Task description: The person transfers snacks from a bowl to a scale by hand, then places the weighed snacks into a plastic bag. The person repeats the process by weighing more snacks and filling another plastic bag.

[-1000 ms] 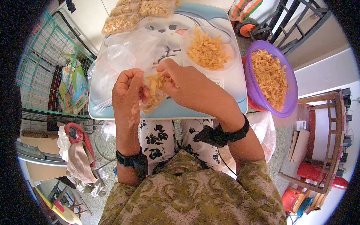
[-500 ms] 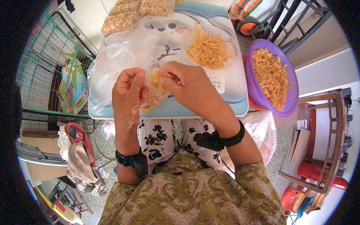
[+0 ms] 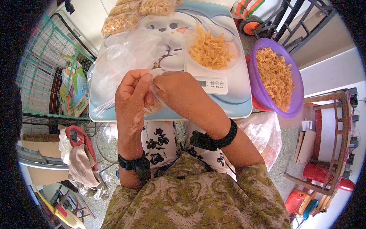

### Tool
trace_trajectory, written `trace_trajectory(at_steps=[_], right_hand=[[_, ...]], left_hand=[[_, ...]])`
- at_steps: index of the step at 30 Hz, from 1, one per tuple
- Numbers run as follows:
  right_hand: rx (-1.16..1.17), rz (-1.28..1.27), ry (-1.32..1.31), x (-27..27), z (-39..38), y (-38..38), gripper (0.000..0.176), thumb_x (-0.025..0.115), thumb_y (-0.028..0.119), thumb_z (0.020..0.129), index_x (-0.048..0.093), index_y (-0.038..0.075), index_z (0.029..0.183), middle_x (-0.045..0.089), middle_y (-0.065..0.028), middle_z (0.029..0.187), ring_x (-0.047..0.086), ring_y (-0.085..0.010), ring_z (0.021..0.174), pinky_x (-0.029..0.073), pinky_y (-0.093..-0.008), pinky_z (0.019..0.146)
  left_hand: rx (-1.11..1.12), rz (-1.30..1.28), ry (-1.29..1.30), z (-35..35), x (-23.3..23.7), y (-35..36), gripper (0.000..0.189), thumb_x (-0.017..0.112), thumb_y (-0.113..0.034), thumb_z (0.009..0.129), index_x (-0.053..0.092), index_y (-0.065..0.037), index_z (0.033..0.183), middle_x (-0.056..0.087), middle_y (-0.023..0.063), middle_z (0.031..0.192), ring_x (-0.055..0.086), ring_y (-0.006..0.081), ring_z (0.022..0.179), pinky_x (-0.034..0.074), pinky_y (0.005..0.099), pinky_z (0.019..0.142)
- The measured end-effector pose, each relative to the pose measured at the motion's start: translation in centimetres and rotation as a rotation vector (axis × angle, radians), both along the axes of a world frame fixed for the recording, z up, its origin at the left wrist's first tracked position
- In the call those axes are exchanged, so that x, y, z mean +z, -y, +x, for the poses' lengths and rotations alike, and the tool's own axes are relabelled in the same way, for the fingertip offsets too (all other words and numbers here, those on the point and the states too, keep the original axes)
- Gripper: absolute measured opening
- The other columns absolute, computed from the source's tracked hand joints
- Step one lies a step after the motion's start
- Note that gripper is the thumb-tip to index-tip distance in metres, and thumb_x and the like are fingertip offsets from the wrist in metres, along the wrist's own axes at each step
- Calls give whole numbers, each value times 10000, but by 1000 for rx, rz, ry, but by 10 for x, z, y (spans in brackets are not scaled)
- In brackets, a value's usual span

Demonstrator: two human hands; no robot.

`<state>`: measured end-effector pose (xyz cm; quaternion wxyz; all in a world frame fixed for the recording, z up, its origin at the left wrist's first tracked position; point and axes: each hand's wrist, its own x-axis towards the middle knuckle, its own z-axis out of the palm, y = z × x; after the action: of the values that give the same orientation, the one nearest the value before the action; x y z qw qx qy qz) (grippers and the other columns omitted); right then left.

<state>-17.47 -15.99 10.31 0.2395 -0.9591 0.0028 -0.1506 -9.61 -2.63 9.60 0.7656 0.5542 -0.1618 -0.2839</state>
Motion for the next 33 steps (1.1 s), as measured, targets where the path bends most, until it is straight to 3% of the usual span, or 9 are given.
trace_trajectory(at_steps=[4,6,8,10,13,19,24,30,33], right_hand=[[52,49,99,12,-4,0,143,535,147,912,579,15,948,653,-175,904,630,-381,872,517,-449,696],[-18,311,107,16,-13,-1,165,511,150,938,577,33,1034,628,-200,1002,625,-361,955,519,-422,743],[-63,340,95,32,-21,-7,165,513,130,937,575,42,1062,623,-201,1009,628,-363,952,519,-411,757],[-113,367,83,36,-29,-8,174,515,110,936,573,51,1089,618,-202,1016,631,-364,949,519,-399,770],[-55,292,285,35,-40,-5,190,552,54,895,571,44,1083,623,-177,1009,630,-372,949,517,-390,792],[-10,73,137,18,-45,-1,305,612,44,829,568,11,1129,591,-183,1130,616,-359,1019,523,-410,842],[-48,-61,112,13,-40,-11,407,705,97,780,589,12,1160,565,-157,1263,562,-333,1127,493,-392,925],[55,-115,-35,17,-26,-9,300,732,145,757,618,29,1010,618,-95,1056,564,-291,1001,510,-384,815],[84,-126,91,10,-20,-6,231,721,131,755,614,36,936,608,-65,959,552,-277,931,505,-386,773]], left_hand=[[31,-89,-40,5,-1,-5,107,607,-138,969,610,-40,1010,554,-33,713,457,26,571,355,171,512],[39,-130,-55,6,0,-4,124,610,-172,969,612,-58,1018,552,-29,742,455,36,573,354,181,513],[43,-171,-70,4,0,-3,141,614,-206,969,613,-77,1026,549,-26,770,453,47,576,353,191,513],[-24,-405,-171,0,0,-2,148,599,-215,978,594,-87,1050,571,-12,826,494,67,611,408,222,551],[-30,-441,-188,-2,-1,2,161,592,-224,982,580,-80,1053,582,-3,823,521,86,637,440,246,584],[49,-99,-96,7,-22,1,174,598,-219,974,587,-54,1027,585,10,786,511,80,627,409,231,566],[49,-24,-10,0,-9,4,163,605,-200,967,589,-48,1023,545,-10,725,452,59,584,342,208,517],[6,-75,43,-8,-3,5,148,603,-178,965,591,-51,1040,529,-28,733,426,47,578,316,199,504],[30,-69,57,-7,-3,5,148,604,-181,965,589,-56,1043,535,-29,745,441,49,583,333,198,508]])
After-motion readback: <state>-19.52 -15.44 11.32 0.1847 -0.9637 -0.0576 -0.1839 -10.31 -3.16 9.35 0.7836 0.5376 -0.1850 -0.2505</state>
